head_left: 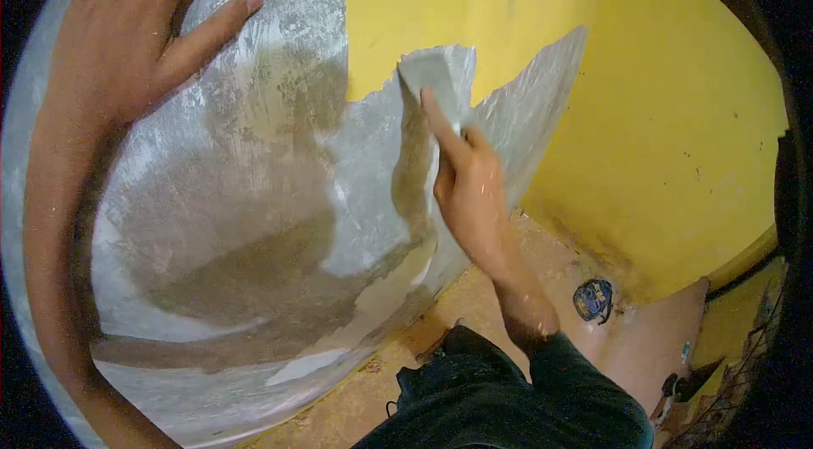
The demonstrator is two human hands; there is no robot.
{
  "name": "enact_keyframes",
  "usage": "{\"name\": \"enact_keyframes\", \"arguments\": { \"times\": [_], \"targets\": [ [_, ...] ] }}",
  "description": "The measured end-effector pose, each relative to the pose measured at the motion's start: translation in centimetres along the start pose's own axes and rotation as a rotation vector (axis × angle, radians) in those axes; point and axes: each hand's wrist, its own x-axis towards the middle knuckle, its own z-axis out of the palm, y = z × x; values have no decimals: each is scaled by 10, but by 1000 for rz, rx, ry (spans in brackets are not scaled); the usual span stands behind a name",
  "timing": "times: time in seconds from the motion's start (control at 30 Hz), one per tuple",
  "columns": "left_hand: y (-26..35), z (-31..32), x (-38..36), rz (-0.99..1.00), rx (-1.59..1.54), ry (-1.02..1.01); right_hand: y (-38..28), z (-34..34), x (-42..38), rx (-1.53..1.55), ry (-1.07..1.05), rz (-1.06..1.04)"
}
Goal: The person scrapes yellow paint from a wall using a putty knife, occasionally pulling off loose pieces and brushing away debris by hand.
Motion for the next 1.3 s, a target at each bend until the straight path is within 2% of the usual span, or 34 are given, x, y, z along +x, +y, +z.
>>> {"name": "enact_keyframes", "arguments": {
  "times": [0.1,0.2,0.3,0.4,0.5,0.6,0.67,0.8,0.9,0.97,1.0,1.07,1.2,1.3],
  "targets": [
    [2,-2,2,-4,0,-3,-2,0,6,-49,46,-5],
    [-2,2,0,-12,4,-16,12,11,-9,-19,-10,-22],
    [-1,6,1,18,47,-53,-1,6,13,-43,75,-49],
    [1,12,-1,-8,-27,110,-8,6,8,-53,93,-58],
    [-3,9,-5,22,70,-13,-2,8,-7,-91,-17,-13],
    [-5,7,1,19,-3,16,-8,2,3,-91,47,-14],
    [-3,8,0,29,7,46,0,10,-15,-99,-36,29],
    [1,5,0,43,52,51,-1,9,-3,-66,25,13],
    [3,-4,2,-39,-97,-11,-7,4,1,-131,62,-14],
    [2,-1,-1,-39,-107,0,-4,9,-15,-120,-36,6],
    [1,2,-2,-42,-109,2,3,10,-10,-124,-40,-2],
    [-4,11,-3,16,-52,45,-7,2,16,-132,100,-62],
    [-1,11,-6,5,-76,149,2,6,-2,-163,27,-32],
    [-6,8,-2,56,-29,33,0,5,3,-126,36,-17]
  ]
}}
